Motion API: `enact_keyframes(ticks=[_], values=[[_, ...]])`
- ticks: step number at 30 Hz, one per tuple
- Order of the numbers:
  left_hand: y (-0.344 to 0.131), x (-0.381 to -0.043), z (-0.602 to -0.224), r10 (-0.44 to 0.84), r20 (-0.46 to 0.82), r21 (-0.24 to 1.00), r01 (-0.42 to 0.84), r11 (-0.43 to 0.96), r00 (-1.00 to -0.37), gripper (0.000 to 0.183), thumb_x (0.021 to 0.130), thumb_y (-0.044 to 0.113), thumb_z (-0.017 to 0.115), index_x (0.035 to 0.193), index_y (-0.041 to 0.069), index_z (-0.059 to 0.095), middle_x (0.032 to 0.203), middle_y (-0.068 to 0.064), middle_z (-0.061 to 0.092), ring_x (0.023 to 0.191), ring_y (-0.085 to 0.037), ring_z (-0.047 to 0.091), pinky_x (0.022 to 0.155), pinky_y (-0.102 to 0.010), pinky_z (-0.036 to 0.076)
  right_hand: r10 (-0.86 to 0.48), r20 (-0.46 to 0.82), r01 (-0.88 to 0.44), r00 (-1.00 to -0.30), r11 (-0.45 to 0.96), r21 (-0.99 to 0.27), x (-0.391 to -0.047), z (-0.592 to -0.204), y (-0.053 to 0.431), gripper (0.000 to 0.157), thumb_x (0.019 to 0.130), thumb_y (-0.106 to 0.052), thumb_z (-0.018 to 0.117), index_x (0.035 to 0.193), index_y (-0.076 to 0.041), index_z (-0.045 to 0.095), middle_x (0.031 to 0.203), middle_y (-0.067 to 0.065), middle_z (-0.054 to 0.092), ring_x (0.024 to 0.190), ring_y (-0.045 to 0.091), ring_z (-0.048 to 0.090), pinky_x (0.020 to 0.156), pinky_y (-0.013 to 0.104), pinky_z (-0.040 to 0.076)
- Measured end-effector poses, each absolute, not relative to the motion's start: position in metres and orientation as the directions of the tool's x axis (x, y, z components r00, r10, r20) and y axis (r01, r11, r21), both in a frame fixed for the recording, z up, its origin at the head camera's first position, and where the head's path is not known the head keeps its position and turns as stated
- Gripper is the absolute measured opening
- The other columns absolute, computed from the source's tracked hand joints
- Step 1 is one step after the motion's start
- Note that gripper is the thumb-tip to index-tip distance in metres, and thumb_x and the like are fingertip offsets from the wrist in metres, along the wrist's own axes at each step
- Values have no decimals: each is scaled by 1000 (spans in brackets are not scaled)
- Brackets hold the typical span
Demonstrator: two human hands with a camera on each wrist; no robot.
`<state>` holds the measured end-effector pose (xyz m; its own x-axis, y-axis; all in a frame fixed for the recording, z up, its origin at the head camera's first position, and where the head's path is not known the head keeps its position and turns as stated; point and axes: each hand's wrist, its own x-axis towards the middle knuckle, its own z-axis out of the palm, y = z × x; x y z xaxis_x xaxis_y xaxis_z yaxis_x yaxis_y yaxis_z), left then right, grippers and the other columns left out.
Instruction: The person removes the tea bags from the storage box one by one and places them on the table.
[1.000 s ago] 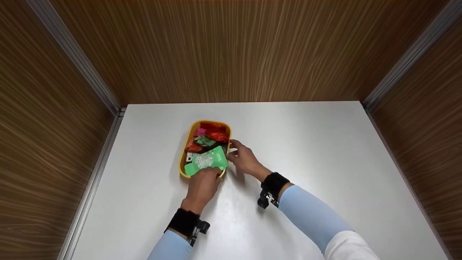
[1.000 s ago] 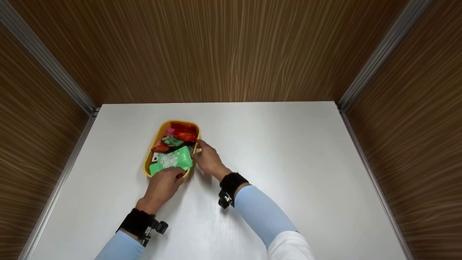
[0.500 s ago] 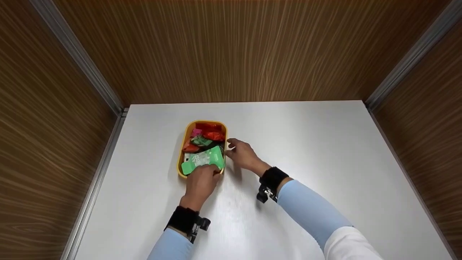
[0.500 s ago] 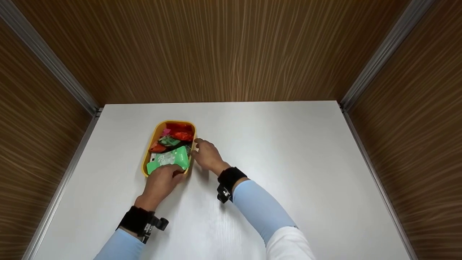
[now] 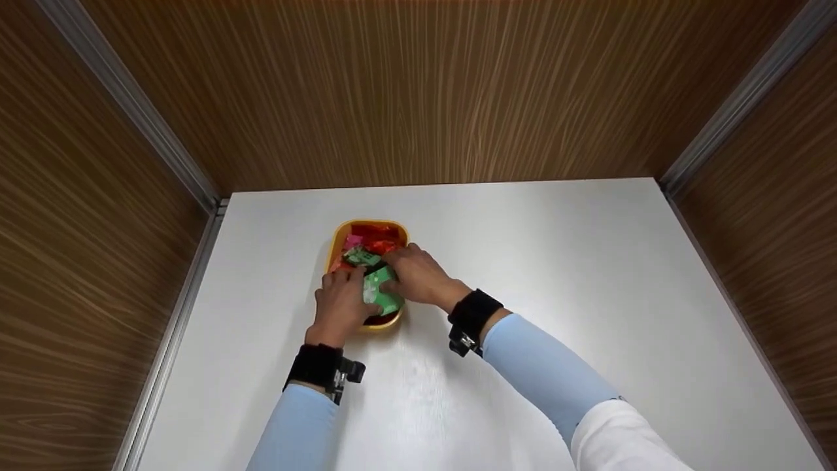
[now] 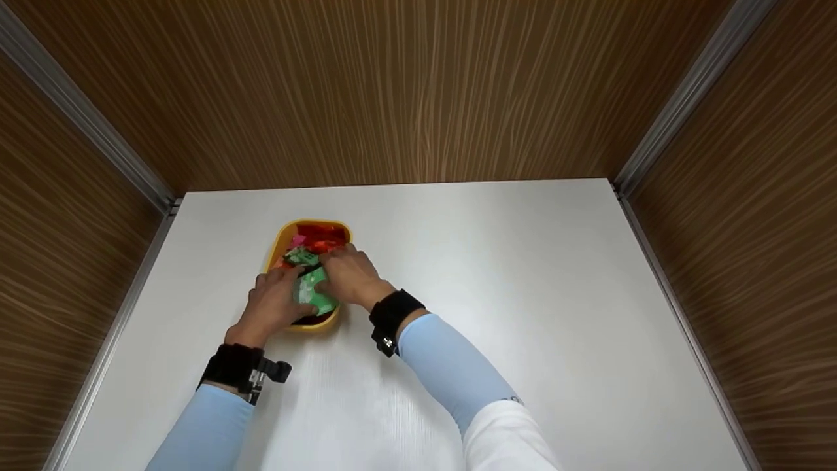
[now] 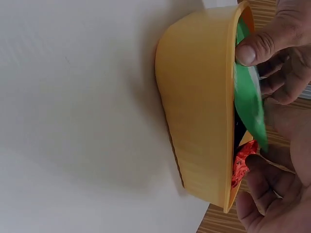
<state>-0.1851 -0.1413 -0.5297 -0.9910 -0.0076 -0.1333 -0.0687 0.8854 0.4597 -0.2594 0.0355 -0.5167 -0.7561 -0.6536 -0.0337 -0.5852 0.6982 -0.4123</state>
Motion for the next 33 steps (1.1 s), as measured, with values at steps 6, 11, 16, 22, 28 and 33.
enact_keyframes(ticks=[6, 11, 16, 22, 28, 33], values=[[-142, -183, -530, 4, -127, 465, -56, 884, -992, 76, 86, 33, 89, 148, 4, 55, 148, -25, 50, 140, -45, 39, 108, -69, 35, -629, -61, -507, -775, 677, -533, -255, -520, 32, 33, 98, -26, 77, 125, -9, 71, 119, 6, 74, 114, 25, 63, 98, 40, 53], [-145, -186, -526, -19, -84, 529, -60, 846, -996, 77, 88, 33, 87, 150, 5, 52, 150, -23, 49, 136, -43, 42, 109, -64, 39, -585, -39, -377, -810, 571, -729, -253, -517, 41, 16, 100, -16, 73, 113, -7, 72, 110, 6, 73, 100, 18, 64, 88, 34, 54], [-144, -194, -520, -161, 2, 755, -104, 647, -987, 93, 90, 31, 86, 162, 7, 32, 156, -22, 37, 143, -38, 41, 116, -53, 41, -489, 16, -233, -872, 384, -893, -250, -514, 60, 10, 101, -11, 69, 108, -5, 67, 94, 4, 67, 82, 14, 60, 72, 29, 51], [-122, -203, -512, -192, -30, 947, -89, 309, -981, 77, 97, 27, 78, 159, 11, 35, 145, -14, 55, 131, -31, 61, 107, -46, 53, -391, -18, -21, -920, 94, -995, -245, -515, 84, 8, 104, -4, 63, 110, 0, 60, 98, 7, 69, 83, 17, 71, 73, 32, 62], [-91, -208, -509, -40, -42, 958, -52, 281, -998, 31, 105, 21, 67, 132, 7, 66, 119, -11, 73, 105, -23, 73, 92, -42, 62, -312, -56, 53, -948, 16, -998, -238, -522, 104, 10, 104, -4, 62, 112, 2, 60, 102, 9, 71, 91, 18, 73, 82, 34, 64], [-71, -216, -507, -22, -49, 951, -54, 305, -999, 21, 103, 13, 69, 122, 4, 69, 101, -13, 75, 80, -21, 74, 80, -43, 64, -187, -36, 10, -982, 137, -991, -237, -528, 122, 13, 103, -12, 67, 110, -1, 69, 93, 4, 70, 87, 16, 66, 71, 27, 57]])
